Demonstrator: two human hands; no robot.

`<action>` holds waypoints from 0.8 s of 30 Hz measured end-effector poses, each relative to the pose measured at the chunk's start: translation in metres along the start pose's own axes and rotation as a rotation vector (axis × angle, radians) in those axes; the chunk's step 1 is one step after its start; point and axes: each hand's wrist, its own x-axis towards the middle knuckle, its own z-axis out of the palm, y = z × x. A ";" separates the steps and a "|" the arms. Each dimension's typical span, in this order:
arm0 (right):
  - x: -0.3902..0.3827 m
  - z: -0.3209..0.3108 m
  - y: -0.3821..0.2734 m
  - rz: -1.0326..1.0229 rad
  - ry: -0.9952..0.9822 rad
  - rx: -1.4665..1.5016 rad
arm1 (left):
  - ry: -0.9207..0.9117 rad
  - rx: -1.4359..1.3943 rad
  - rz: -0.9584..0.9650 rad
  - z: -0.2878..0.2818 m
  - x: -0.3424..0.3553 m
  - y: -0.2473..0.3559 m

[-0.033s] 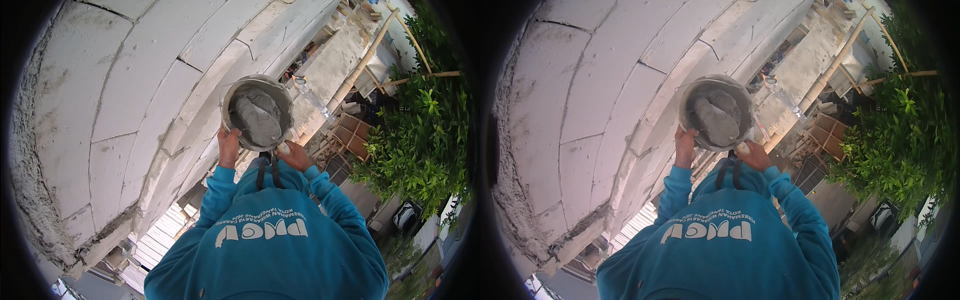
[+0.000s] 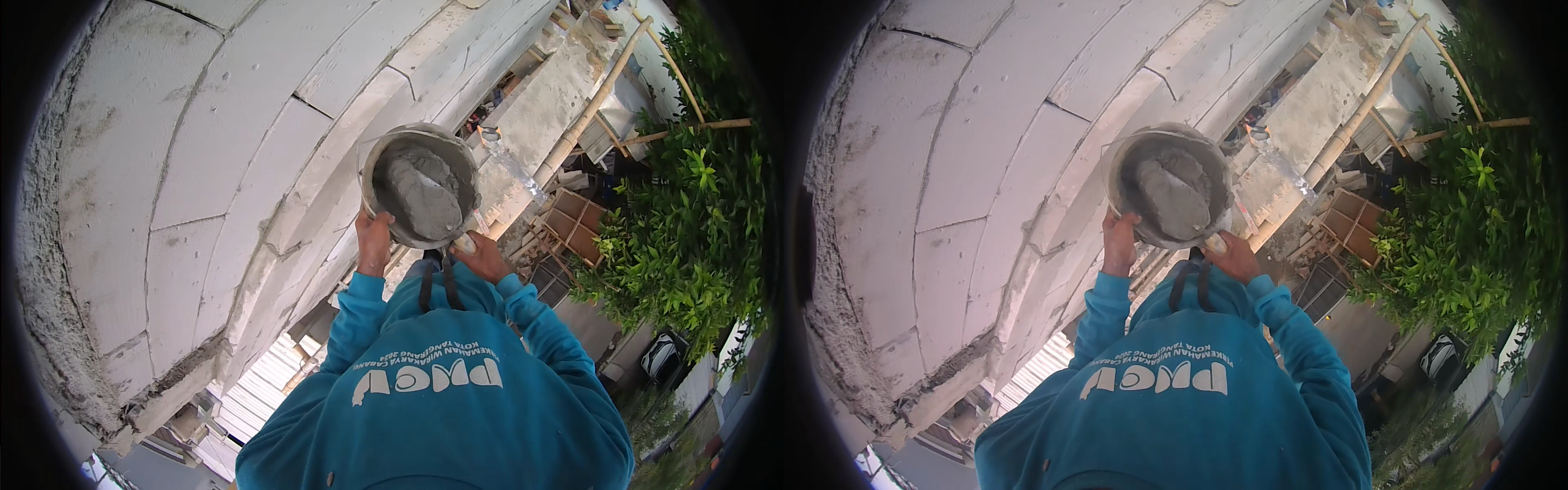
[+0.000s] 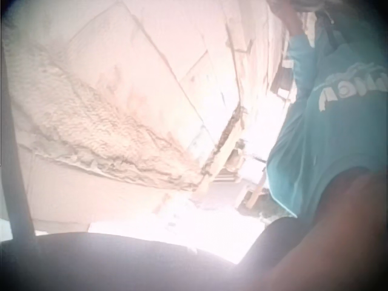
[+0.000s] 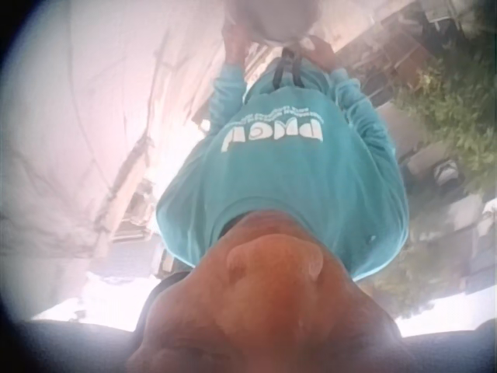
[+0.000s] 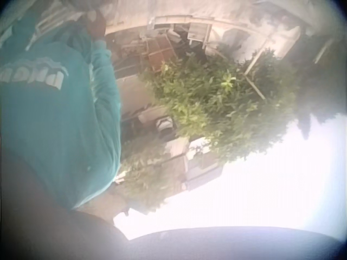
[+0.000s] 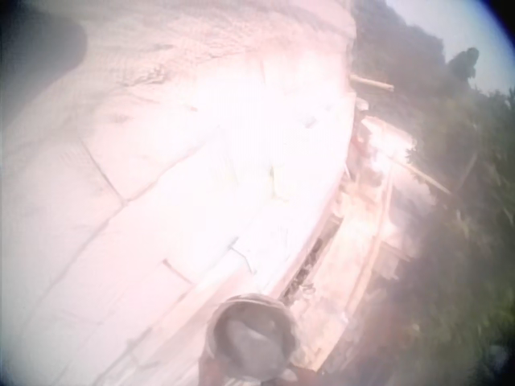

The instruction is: The person scoops cement from a bucket using a trowel and applies it to a white block wall, smoothing the surface. The person then picks up a white block and places it on the scaffolding.

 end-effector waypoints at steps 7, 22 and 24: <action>0.009 0.000 0.006 -0.036 0.064 -0.086 | 0.007 -0.046 0.058 0.003 0.003 0.003; 0.040 -0.038 -0.018 0.170 -0.095 0.426 | 0.055 -0.141 -0.044 0.048 0.040 -0.003; 0.057 -0.047 -0.022 0.115 -0.030 0.476 | 0.067 -0.176 -0.030 0.054 0.043 -0.007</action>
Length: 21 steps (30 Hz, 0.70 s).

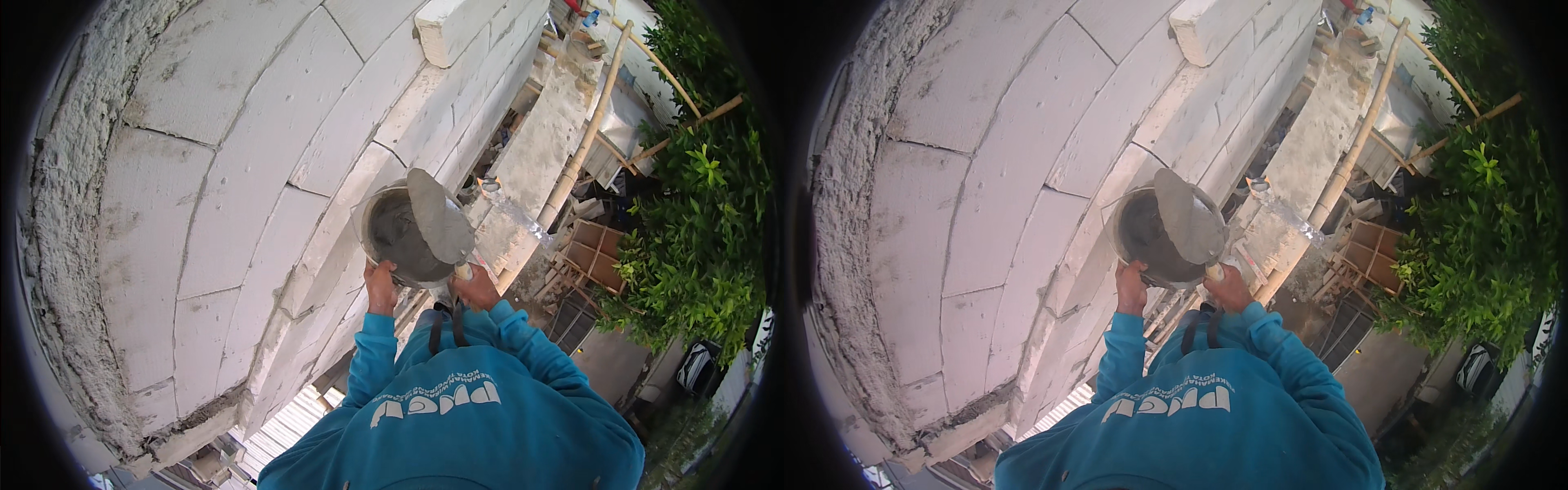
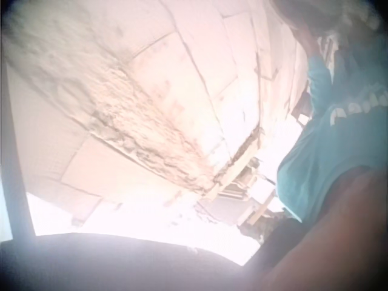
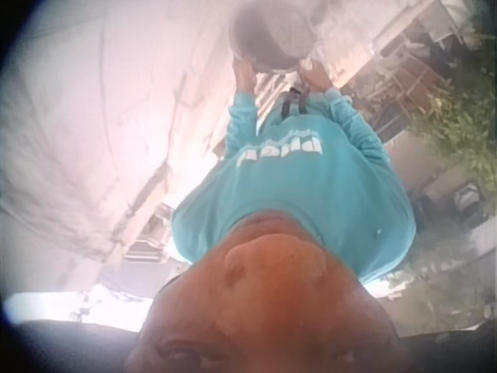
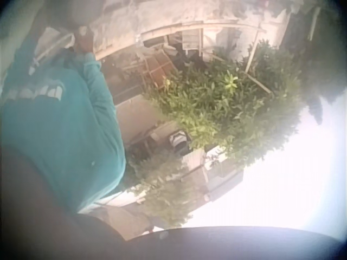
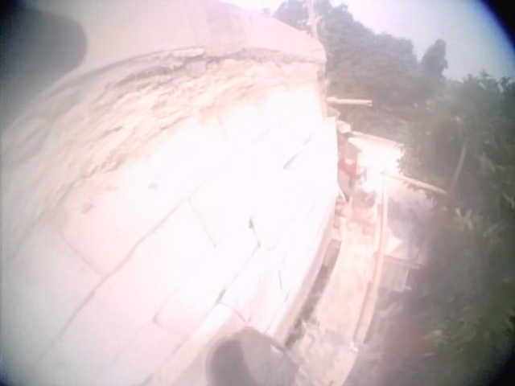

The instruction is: The person scoops cement from a bucket using a trowel and applies it to a white block wall, smoothing the surface. The person then picks up a white block and places it on the scaffolding.

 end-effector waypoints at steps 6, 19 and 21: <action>0.089 -0.025 -0.047 -0.150 0.128 0.065 | 0.129 -0.026 -0.014 -0.023 -0.007 -0.018; 0.384 0.006 -0.139 -0.124 0.667 -0.135 | 0.454 -0.069 -0.037 -0.153 -0.102 -0.051; 0.383 0.036 -0.145 -0.151 0.711 -0.135 | 0.519 -0.077 -0.041 -0.154 -0.128 -0.043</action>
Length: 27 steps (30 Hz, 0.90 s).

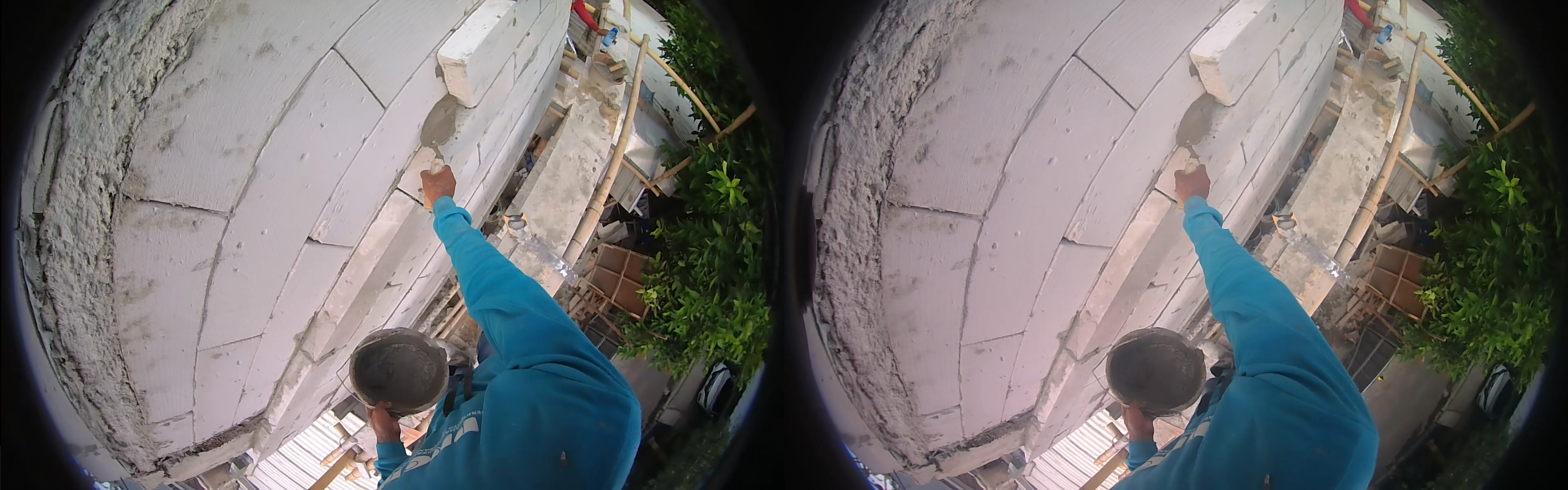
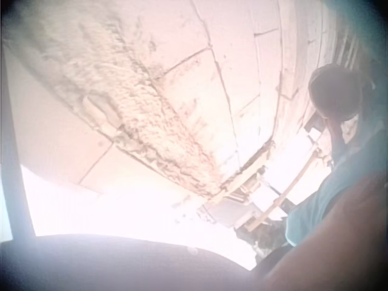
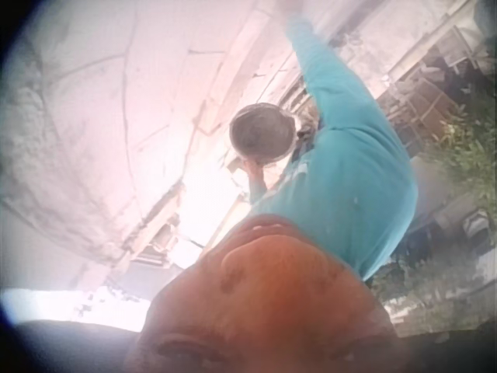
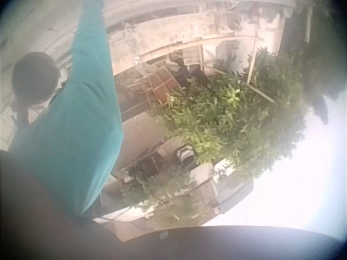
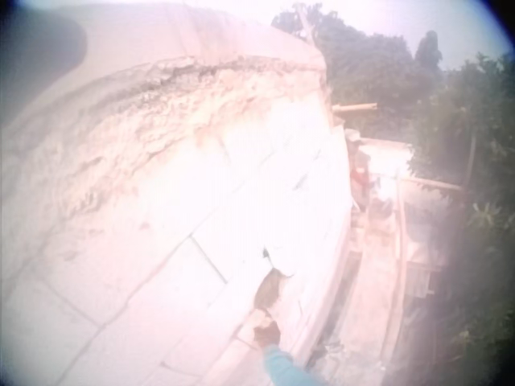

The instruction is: The person scoops cement from a bucket using a trowel and applies it to a white block wall, smoothing the surface. The person then picks up a white block and places it on the scaffolding.

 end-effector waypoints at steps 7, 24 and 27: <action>-0.067 -0.005 -0.084 -0.133 0.055 -0.069 | 0.157 -0.064 -0.159 -0.086 -0.009 -0.021; -0.111 0.019 -0.067 -0.229 0.113 0.098 | -0.103 -0.133 -0.145 -0.077 0.013 0.000; -0.143 0.023 -0.045 -0.315 0.047 0.027 | -0.151 0.163 -0.060 -0.081 0.015 -0.001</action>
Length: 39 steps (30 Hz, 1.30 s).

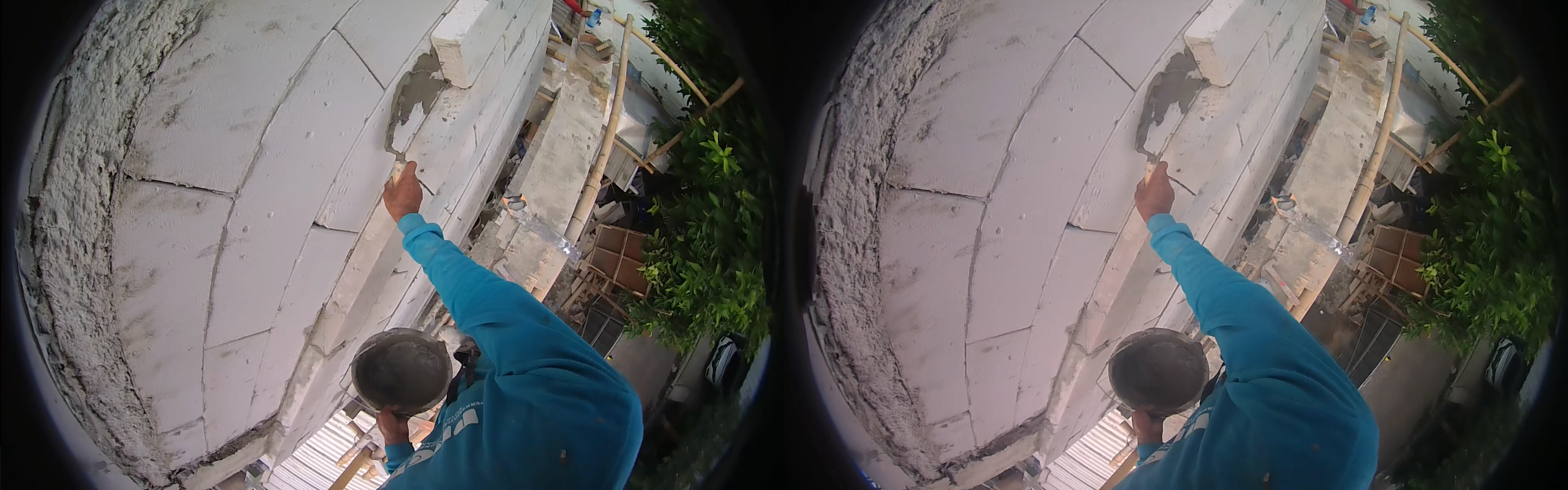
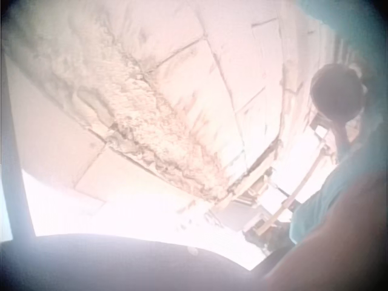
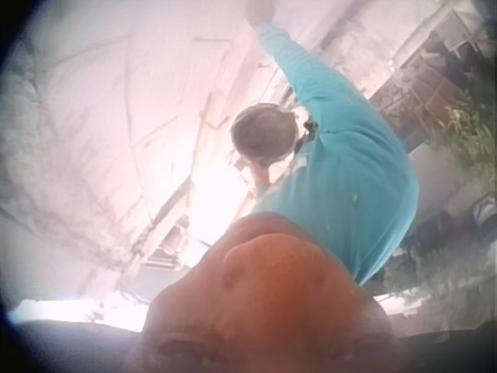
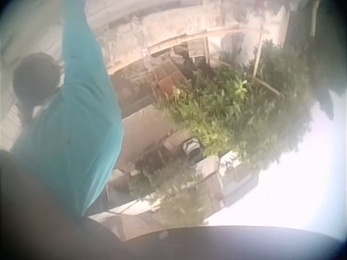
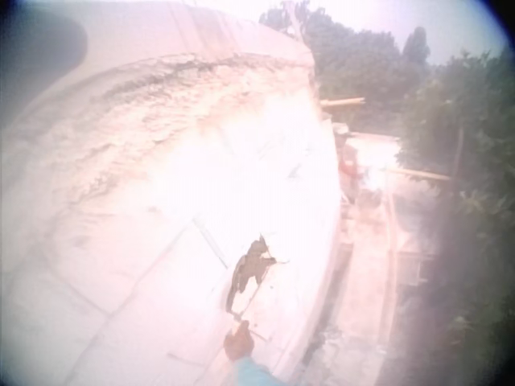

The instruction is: The person scoops cement from a bucket using a trowel and applies it to a white block wall, smoothing the surface. The person then picks up a white block and places it on the scaffolding.

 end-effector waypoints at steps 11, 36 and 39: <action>0.080 0.004 0.050 0.387 -0.120 0.260 | 0.107 -0.309 -0.128 0.023 -0.013 0.022; -0.239 -0.044 0.022 -0.096 -0.487 0.093 | 0.038 0.047 0.180 -0.047 0.048 -0.019; -0.240 -0.149 0.044 -0.150 -0.696 0.012 | 0.139 -0.205 0.024 -0.014 0.048 0.007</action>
